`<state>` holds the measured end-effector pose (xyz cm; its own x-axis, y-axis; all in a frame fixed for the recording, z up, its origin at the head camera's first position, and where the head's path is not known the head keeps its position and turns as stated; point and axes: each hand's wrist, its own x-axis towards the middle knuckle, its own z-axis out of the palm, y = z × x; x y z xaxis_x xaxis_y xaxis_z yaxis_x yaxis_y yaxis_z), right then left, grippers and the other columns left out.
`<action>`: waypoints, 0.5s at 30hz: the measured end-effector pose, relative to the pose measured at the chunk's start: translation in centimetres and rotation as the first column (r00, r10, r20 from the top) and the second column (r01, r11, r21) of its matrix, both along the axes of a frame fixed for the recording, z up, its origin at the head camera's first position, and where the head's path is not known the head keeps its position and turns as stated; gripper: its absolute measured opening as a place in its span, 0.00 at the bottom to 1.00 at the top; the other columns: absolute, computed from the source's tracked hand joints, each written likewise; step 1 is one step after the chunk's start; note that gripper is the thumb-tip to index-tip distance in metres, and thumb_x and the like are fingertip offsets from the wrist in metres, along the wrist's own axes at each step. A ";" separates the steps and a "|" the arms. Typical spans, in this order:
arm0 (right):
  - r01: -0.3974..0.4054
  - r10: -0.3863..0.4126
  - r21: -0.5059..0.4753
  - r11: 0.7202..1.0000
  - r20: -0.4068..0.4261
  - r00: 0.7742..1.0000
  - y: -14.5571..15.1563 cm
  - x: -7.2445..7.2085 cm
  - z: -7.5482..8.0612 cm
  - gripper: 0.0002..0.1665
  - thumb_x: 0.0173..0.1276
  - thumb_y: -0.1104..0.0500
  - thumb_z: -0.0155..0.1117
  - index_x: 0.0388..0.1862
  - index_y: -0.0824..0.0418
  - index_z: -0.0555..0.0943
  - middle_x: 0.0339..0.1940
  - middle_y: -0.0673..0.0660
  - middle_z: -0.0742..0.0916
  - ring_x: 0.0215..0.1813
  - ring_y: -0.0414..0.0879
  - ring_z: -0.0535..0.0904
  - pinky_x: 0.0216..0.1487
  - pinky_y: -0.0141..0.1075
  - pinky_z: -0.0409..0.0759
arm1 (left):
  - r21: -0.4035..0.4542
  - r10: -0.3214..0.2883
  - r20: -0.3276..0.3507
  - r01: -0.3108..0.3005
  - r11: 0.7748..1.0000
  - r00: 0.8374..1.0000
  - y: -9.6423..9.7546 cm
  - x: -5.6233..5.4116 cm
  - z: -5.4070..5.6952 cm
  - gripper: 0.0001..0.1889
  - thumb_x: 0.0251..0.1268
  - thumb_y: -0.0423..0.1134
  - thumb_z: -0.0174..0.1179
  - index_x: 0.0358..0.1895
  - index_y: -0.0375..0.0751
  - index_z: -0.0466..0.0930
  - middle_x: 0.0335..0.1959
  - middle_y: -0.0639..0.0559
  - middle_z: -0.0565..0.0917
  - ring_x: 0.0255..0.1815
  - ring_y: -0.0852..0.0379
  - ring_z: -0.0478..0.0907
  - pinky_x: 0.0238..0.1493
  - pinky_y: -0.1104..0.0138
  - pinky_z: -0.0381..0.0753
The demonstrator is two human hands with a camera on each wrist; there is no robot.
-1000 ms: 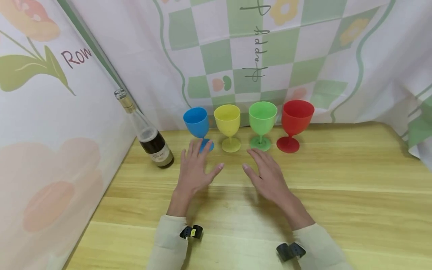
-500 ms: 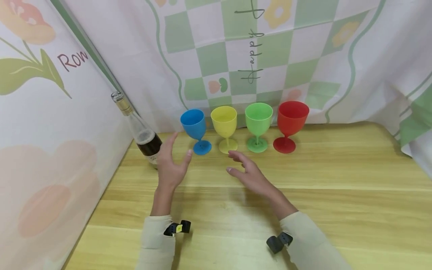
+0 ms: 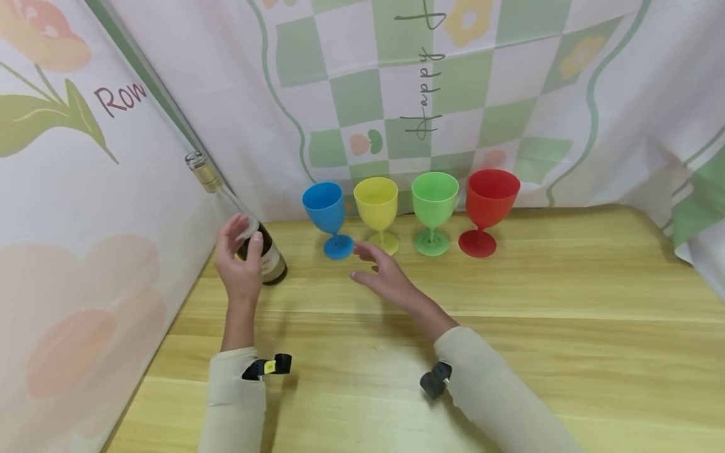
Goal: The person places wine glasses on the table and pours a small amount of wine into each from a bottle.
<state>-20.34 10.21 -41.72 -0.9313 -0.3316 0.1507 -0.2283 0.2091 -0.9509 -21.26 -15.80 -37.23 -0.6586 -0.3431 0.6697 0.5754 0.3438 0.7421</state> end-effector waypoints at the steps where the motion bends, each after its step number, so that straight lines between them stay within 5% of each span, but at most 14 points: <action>1: 0.002 -0.002 -0.002 1.000 0.004 1.000 -0.3 -0.2 0.0 0.38 0.71 0.64 0.60 0.78 0.67 0.60 0.75 0.71 0.72 0.76 0.69 0.65 0.75 0.66 0.62 | 0.031 0.010 0.010 -0.010 0.999 1.000 -0.2 -0.1 0.2 0.23 0.61 0.31 0.61 0.60 0.28 0.77 0.58 0.31 0.82 0.62 0.43 0.78 0.63 0.51 0.74; 10: 0.017 -0.016 -0.029 0.999 0.042 0.999 -2.7 -1.8 0.2 0.45 0.72 0.61 0.60 0.82 0.64 0.52 0.81 0.68 0.63 0.81 0.66 0.58 0.78 0.65 0.57 | 0.093 0.227 -0.071 -0.220 0.971 0.971 -2.0 -1.0 0.6 0.23 0.59 0.35 0.61 0.58 0.29 0.76 0.55 0.36 0.80 0.59 0.45 0.73 0.57 0.64 0.69; 15: 0.029 -0.026 -0.035 0.999 0.077 0.997 -3.6 -2.5 0.3 0.49 0.72 0.59 0.60 0.83 0.63 0.45 0.84 0.66 0.58 0.84 0.64 0.52 0.80 0.65 0.52 | 0.063 0.268 0.004 -0.268 0.961 0.963 -3.0 -1.4 1.0 0.31 0.58 0.39 0.65 0.65 0.32 0.70 0.66 0.39 0.73 0.67 0.50 0.67 0.61 0.65 0.63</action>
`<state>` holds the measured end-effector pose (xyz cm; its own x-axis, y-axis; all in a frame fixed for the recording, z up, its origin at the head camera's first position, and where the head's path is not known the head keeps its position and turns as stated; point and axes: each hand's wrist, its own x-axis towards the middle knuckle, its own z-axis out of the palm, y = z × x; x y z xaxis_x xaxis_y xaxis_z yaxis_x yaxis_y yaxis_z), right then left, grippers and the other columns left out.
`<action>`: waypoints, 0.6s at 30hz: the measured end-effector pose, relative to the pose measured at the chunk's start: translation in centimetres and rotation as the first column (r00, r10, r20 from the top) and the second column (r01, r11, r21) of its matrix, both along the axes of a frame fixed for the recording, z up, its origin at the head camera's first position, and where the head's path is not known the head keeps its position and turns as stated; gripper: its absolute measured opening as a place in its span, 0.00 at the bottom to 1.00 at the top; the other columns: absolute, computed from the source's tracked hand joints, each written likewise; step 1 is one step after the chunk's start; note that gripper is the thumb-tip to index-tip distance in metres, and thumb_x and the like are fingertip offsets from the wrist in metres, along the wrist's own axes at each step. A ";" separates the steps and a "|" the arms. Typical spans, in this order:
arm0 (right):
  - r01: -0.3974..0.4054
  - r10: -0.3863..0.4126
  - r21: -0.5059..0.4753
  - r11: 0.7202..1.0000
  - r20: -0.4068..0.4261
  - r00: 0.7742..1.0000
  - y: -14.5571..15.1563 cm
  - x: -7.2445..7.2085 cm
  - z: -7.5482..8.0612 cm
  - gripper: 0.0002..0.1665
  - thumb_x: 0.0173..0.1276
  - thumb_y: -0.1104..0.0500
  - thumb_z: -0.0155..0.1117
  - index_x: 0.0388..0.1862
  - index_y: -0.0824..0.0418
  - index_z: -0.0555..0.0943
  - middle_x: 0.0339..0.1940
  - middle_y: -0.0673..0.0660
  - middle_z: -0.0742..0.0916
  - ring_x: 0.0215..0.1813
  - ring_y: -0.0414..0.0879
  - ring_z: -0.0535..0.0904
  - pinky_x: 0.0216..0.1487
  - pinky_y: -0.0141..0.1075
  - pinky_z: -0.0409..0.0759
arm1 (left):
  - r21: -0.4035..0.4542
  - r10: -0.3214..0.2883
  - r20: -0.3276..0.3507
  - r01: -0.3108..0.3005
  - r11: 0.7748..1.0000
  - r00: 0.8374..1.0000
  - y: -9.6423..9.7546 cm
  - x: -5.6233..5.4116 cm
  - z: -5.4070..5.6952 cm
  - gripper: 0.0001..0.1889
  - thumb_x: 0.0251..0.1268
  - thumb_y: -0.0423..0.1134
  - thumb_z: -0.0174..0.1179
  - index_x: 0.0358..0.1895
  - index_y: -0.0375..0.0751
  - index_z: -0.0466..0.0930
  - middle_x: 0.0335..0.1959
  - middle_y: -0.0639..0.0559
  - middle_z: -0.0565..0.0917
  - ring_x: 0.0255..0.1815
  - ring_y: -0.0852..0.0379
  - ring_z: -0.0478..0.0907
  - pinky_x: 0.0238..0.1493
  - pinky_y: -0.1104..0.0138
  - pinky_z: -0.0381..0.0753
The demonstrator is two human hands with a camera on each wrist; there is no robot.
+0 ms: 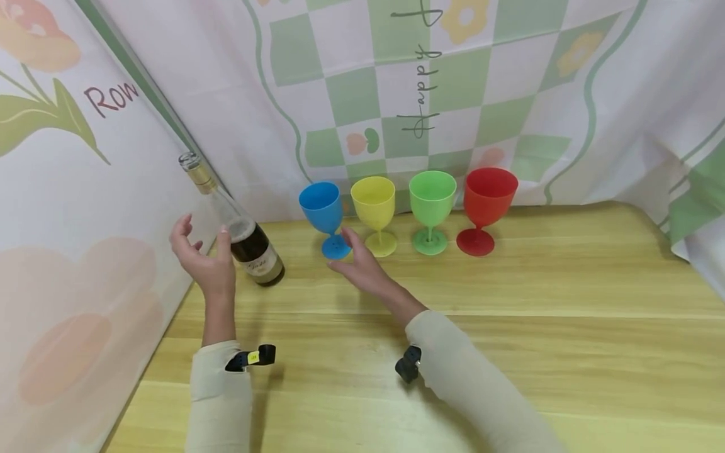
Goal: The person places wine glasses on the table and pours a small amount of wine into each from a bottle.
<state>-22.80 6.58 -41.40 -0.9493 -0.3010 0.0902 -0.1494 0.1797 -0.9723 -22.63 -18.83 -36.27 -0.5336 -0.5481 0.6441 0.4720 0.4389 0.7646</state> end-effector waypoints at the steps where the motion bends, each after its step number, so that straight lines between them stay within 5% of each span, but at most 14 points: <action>1: 0.003 -0.003 0.001 1.000 0.005 1.000 -0.2 -0.1 0.0 0.50 0.72 0.59 0.60 0.84 0.64 0.44 0.84 0.66 0.57 0.85 0.64 0.51 0.81 0.64 0.52 | 0.009 -0.003 0.029 0.003 1.000 1.000 -0.1 0.0 0.1 0.33 0.58 0.40 0.66 0.67 0.33 0.69 0.68 0.40 0.71 0.69 0.51 0.65 0.64 0.64 0.63; 8: 0.023 -0.023 0.004 1.000 0.039 0.999 -0.8 -0.7 -0.1 0.53 0.72 0.59 0.60 0.84 0.61 0.39 0.86 0.64 0.53 0.86 0.62 0.46 0.82 0.62 0.49 | 0.087 -0.101 0.231 0.083 0.993 0.968 -1.2 -0.5 0.3 0.43 0.59 0.43 0.70 0.76 0.41 0.58 0.79 0.47 0.61 0.80 0.50 0.54 0.81 0.53 0.54; 18: 0.031 -0.032 0.016 0.999 0.040 0.999 -0.9 -2.0 -0.6 0.53 0.74 0.55 0.61 0.85 0.59 0.39 0.87 0.61 0.50 0.87 0.60 0.44 0.83 0.61 0.48 | 0.101 -0.249 0.492 0.229 0.968 0.834 -2.8 -1.4 1.4 0.54 0.59 0.51 0.71 0.83 0.53 0.44 0.85 0.53 0.50 0.86 0.52 0.44 0.84 0.51 0.43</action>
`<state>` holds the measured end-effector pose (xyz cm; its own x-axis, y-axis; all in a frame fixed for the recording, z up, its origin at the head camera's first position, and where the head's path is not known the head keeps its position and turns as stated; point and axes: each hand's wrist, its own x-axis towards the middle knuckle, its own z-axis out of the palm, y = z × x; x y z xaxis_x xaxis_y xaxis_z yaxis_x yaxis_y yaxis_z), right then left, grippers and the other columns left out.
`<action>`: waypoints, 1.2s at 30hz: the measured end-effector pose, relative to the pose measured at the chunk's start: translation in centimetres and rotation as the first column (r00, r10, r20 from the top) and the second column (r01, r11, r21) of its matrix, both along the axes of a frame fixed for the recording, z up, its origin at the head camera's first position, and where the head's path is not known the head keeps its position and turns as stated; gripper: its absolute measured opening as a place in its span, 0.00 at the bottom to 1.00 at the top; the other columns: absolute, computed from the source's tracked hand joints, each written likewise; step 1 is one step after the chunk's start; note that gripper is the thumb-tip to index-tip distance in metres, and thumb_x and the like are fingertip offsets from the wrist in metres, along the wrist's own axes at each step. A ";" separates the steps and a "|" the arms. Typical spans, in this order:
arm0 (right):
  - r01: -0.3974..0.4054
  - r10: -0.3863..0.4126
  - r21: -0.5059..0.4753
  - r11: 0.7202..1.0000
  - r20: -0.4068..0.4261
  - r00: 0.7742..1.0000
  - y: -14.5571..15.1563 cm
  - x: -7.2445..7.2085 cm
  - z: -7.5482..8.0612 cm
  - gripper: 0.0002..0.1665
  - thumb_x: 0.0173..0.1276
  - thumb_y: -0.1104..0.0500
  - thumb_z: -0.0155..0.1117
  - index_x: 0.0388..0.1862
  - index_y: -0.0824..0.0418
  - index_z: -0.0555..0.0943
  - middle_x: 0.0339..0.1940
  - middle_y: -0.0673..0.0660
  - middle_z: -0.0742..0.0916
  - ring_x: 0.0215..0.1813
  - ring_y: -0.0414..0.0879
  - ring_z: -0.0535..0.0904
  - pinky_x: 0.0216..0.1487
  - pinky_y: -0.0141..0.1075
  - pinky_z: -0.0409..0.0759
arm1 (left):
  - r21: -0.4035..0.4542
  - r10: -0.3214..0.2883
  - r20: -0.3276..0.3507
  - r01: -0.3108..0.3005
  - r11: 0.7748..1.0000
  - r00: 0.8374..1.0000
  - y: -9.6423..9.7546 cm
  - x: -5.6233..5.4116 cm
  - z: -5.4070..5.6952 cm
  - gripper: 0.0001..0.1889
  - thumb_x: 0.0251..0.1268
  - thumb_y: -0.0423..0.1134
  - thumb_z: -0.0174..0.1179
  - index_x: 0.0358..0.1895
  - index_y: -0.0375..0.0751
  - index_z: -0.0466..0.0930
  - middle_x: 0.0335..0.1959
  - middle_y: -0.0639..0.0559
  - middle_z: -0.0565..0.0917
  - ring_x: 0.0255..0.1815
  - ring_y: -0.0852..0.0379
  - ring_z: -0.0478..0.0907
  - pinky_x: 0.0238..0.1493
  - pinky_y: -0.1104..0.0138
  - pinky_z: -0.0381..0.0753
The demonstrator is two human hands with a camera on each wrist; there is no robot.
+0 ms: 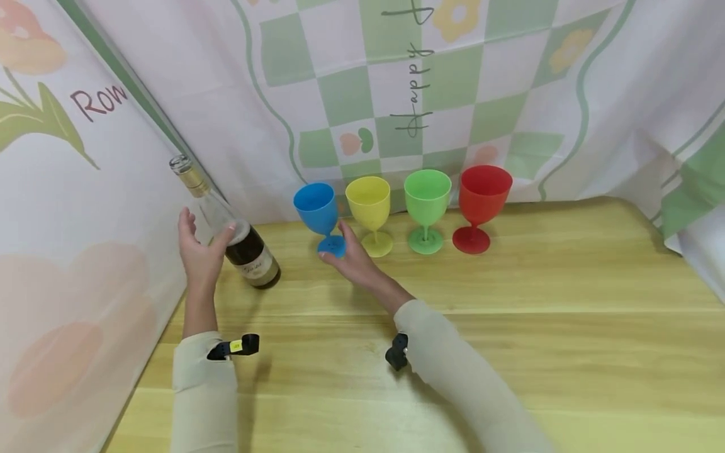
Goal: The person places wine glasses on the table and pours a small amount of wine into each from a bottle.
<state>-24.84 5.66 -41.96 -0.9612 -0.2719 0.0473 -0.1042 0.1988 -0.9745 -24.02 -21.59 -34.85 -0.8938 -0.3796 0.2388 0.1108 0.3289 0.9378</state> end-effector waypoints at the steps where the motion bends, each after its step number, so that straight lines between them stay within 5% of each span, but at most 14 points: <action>1: -0.007 0.007 0.001 1.000 -0.007 1.000 -0.1 -0.2 0.0 0.53 0.74 0.54 0.60 0.85 0.59 0.38 0.87 0.61 0.50 0.87 0.59 0.44 0.83 0.61 0.48 | -0.004 -0.009 0.019 0.009 1.000 1.000 -0.1 0.0 0.2 0.55 0.58 0.51 0.71 0.83 0.53 0.44 0.85 0.53 0.50 0.86 0.52 0.44 0.84 0.51 0.44; 18: 0.029 -0.029 -0.036 0.999 0.021 0.999 -1.5 -4.0 0.3 0.59 0.71 0.53 0.64 0.85 0.54 0.34 0.87 0.60 0.45 0.88 0.59 0.40 0.84 0.58 0.46 | 0.012 -0.016 0.030 0.016 1.000 0.999 -1.0 -1.2 1.6 0.52 0.58 0.49 0.72 0.82 0.51 0.49 0.83 0.50 0.57 0.84 0.54 0.53 0.84 0.58 0.50; 27: 0.084 -0.089 -0.121 0.989 -0.036 0.995 -2.2 -5.6 0.2 0.56 0.67 0.59 0.69 0.84 0.54 0.45 0.85 0.59 0.58 0.87 0.57 0.47 0.83 0.60 0.49 | -0.001 -0.010 -0.003 0.010 1.000 1.000 -0.7 -2.3 2.8 0.45 0.57 0.46 0.73 0.78 0.45 0.60 0.78 0.44 0.67 0.79 0.50 0.64 0.81 0.56 0.59; 36: 0.156 -0.160 -0.096 0.983 -0.027 0.987 -2.8 -6.6 0.3 0.58 0.63 0.57 0.74 0.83 0.49 0.48 0.80 0.58 0.65 0.82 0.58 0.59 0.81 0.60 0.57 | 0.018 -0.089 0.015 0.088 0.996 0.996 -0.8 -3.1 2.7 0.31 0.57 0.42 0.75 0.63 0.36 0.76 0.63 0.41 0.81 0.66 0.47 0.78 0.71 0.58 0.74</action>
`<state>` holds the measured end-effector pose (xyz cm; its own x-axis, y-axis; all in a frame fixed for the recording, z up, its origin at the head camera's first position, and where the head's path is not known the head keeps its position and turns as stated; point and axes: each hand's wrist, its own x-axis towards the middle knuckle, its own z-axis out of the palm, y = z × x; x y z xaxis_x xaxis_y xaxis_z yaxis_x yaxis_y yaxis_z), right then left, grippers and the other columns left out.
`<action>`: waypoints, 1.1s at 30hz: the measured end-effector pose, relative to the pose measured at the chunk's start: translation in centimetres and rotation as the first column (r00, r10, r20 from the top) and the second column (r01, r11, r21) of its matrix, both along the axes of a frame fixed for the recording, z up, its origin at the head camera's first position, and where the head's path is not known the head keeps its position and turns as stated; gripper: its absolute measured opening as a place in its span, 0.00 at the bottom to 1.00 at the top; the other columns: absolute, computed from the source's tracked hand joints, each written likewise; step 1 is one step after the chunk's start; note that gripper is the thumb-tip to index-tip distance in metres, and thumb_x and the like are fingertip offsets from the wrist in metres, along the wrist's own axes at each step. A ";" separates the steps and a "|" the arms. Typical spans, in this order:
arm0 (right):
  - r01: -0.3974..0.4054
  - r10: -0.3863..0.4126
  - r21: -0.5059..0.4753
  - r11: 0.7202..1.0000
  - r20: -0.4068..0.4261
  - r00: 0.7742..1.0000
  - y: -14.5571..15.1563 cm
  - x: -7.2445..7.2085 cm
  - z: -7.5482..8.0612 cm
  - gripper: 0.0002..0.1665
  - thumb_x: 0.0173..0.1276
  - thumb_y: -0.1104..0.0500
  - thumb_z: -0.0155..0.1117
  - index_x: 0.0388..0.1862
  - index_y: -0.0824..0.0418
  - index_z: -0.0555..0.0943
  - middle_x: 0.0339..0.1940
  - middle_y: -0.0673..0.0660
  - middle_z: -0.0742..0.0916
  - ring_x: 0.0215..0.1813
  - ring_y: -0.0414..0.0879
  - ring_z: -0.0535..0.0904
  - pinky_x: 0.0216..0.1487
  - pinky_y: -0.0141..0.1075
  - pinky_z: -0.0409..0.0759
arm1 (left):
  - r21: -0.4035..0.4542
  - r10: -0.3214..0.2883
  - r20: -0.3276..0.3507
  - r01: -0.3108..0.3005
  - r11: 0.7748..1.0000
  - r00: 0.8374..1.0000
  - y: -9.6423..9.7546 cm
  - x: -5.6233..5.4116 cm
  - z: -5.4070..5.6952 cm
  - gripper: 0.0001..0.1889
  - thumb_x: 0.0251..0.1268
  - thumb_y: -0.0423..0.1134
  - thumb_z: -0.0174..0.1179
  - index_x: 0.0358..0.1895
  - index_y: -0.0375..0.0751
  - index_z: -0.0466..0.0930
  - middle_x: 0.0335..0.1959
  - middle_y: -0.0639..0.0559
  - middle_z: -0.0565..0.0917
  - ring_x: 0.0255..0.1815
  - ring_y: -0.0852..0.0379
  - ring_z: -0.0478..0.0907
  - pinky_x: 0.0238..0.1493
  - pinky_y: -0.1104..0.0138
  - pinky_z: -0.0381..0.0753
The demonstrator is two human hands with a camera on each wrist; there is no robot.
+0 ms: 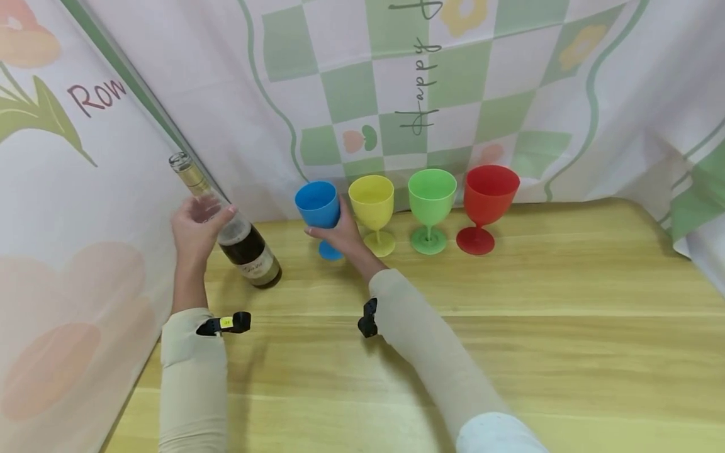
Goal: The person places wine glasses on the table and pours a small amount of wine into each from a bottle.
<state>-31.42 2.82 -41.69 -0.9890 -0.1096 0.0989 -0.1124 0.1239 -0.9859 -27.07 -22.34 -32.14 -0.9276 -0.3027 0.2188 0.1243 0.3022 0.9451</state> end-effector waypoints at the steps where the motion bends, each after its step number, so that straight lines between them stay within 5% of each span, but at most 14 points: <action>1: 0.007 -0.007 0.005 1.000 0.003 1.000 -0.1 -0.1 0.0 0.58 0.63 0.56 0.75 0.83 0.49 0.49 0.80 0.58 0.66 0.81 0.59 0.60 0.81 0.60 0.57 | -0.001 -0.015 0.002 0.015 1.000 1.000 0.0 -0.1 -0.1 0.30 0.57 0.42 0.75 0.62 0.36 0.75 0.61 0.41 0.81 0.64 0.47 0.78 0.69 0.58 0.75; 10: 0.038 -0.038 -0.010 0.999 0.004 0.999 -0.3 -0.9 -0.5 0.58 0.61 0.57 0.76 0.82 0.52 0.51 0.78 0.60 0.68 0.79 0.59 0.63 0.80 0.59 0.58 | 0.032 -0.120 0.015 0.119 0.992 0.993 -0.3 0.0 -3.2 0.46 0.53 0.37 0.76 0.76 0.47 0.62 0.73 0.42 0.73 0.74 0.47 0.70 0.77 0.54 0.68; 20: 0.050 -0.051 0.014 0.999 0.012 0.999 -0.5 -1.4 -0.4 0.56 0.61 0.56 0.77 0.81 0.52 0.53 0.78 0.59 0.68 0.79 0.58 0.63 0.80 0.58 0.59 | 0.067 -0.029 -0.068 0.034 0.997 0.997 0.2 -0.4 -8.4 0.58 0.47 0.39 0.80 0.81 0.52 0.52 0.79 0.47 0.62 0.78 0.51 0.62 0.79 0.53 0.61; 33: 0.064 -0.064 0.036 0.997 -0.001 0.998 -0.2 -1.6 -0.9 0.55 0.59 0.54 0.78 0.79 0.53 0.57 0.77 0.59 0.71 0.78 0.59 0.65 0.80 0.59 0.60 | 0.108 0.007 -0.125 0.007 0.994 0.992 0.6 -0.7 -9.9 0.46 0.45 0.35 0.79 0.72 0.44 0.66 0.62 0.45 0.76 0.63 0.51 0.73 0.68 0.53 0.71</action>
<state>-33.02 2.61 -42.57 -0.9941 -0.0498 0.0963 -0.1034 0.1660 -0.9807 -27.82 -21.72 -42.01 -0.8951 -0.3306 0.2990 0.2434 0.1994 0.9492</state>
